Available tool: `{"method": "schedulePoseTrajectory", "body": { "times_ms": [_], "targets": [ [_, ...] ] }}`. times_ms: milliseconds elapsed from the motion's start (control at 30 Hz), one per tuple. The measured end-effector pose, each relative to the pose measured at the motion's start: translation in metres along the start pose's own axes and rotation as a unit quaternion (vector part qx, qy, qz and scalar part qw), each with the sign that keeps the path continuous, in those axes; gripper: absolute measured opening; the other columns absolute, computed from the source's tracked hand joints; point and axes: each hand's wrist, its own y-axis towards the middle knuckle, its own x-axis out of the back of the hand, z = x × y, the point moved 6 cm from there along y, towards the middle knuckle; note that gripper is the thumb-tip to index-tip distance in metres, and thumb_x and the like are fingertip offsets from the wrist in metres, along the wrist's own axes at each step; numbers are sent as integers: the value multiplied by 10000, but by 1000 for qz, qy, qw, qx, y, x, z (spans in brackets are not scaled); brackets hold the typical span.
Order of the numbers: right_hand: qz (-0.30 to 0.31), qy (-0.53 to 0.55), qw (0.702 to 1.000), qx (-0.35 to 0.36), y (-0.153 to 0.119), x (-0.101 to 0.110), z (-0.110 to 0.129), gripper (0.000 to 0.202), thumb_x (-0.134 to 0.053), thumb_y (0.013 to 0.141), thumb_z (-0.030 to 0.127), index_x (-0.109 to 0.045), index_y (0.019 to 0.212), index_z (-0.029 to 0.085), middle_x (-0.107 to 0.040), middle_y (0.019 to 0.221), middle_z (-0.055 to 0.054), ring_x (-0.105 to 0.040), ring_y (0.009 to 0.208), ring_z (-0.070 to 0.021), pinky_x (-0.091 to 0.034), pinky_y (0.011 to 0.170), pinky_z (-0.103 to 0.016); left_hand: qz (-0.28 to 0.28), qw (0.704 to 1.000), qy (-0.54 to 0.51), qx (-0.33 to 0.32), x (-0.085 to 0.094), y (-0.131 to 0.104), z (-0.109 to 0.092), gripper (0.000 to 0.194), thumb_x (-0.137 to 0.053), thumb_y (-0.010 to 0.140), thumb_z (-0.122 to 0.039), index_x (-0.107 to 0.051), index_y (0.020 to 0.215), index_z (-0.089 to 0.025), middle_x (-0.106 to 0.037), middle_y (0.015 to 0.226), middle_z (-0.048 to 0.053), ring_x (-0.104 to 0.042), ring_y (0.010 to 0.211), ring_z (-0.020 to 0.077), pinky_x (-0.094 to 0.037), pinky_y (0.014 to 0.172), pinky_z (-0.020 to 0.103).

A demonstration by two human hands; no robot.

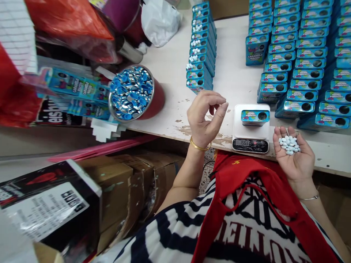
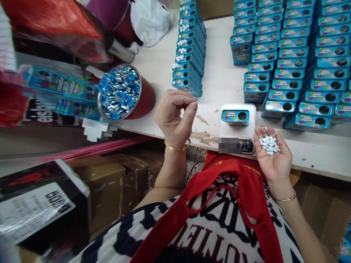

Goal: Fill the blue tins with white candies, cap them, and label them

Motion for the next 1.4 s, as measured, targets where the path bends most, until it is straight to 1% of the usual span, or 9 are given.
{"method": "schedulePoseTrajectory", "body": {
  "times_ms": [300, 500, 633, 700, 833, 967, 1100, 1233, 1400],
  "targets": [
    [-3, 13, 1000, -14, -5, -3, -5, 250, -460, 927, 252, -677, 1015, 165, -701, 1131, -88, -609, 1189, -184, -535, 985, -348, 18, 999, 0, -31, -5, -4, 1, 65, -527, 938, -319, -568, 912, -276, -599, 850, 22, -546, 708, 149, -422, 539, 343],
    [-18, 29, 999, -28, -5, -4, -8, 280, -424, 933, 239, -675, 1021, 150, -711, 1107, -96, -630, 1161, -190, -563, 941, -338, 201, 973, 78, -83, -54, -17, 7, 589, -626, 825, -546, -473, 1290, -217, -583, 1209, 119, -531, 1102, 266, -435, 847, 432],
    [-34, 28, 999, -33, -6, -2, -7, 263, -441, 917, 220, -677, 1009, 150, -720, 1093, -95, -638, 1151, -199, -572, 925, -346, 357, 919, 135, -98, -93, -18, 20, 483, -579, 870, -494, -519, 1233, -180, -630, 1108, 96, -559, 994, 231, -405, 821, 367],
    [-30, 27, 999, -25, -5, 2, -4, 246, -473, 901, 218, -674, 1026, 152, -713, 1123, -101, -628, 1167, -203, -554, 952, -360, 345, 923, 145, -87, -96, -1, 36, 380, -574, 884, -430, -546, 1164, -175, -641, 1021, 78, -561, 923, 215, -409, 792, 344],
    [-18, 26, 999, -5, -2, 12, 4, 246, -536, 873, 223, -658, 1078, 162, -702, 1164, -105, -617, 1185, -199, -518, 993, -368, 215, 959, 184, -23, -95, 56, 92, 310, -613, 849, -333, -555, 1111, -178, -624, 1011, 93, -554, 934, 234, -427, 837, 356],
    [-15, 30, 999, 3, 2, 18, 8, 243, -580, 853, 228, -657, 1075, 165, -708, 1156, -99, -617, 1184, -202, -509, 1001, -365, 276, 939, 203, 12, -140, 96, 143, 315, -647, 821, -323, -579, 1079, -157, -623, 1043, 112, -554, 979, 251, -432, 884, 365],
    [-17, 30, 999, 7, 3, 17, 10, 246, -581, 851, 234, -660, 1075, 166, -705, 1164, -93, -610, 1192, -208, -508, 1004, -360, 303, 934, 191, 17, -180, 116, 152, 382, -620, 828, -218, -543, 1189, -122, -577, 1175, 146, -543, 1058, 252, -434, 916, 355],
    [-38, 23, 999, -4, 2, 16, 9, 257, -552, 857, 223, -659, 1085, 168, -689, 1200, -99, -609, 1195, -214, -527, 986, -366, 246, 950, 191, -8, -164, 121, 137, 374, -581, 861, -232, -525, 1216, -130, -532, 1250, 159, -498, 1162, 269, -404, 975, 374],
    [-76, 14, 997, -18, 3, 12, 6, 270, -499, 857, 196, -664, 1068, 161, -678, 1218, -109, -617, 1185, -222, -565, 932, -358, 190, 949, 251, 12, -78, 85, 133, 241, -559, 872, -294, -558, 1080, -172, -551, 1243, 135, -489, 1181, 265, -368, 1014, 410]
  ]
}}
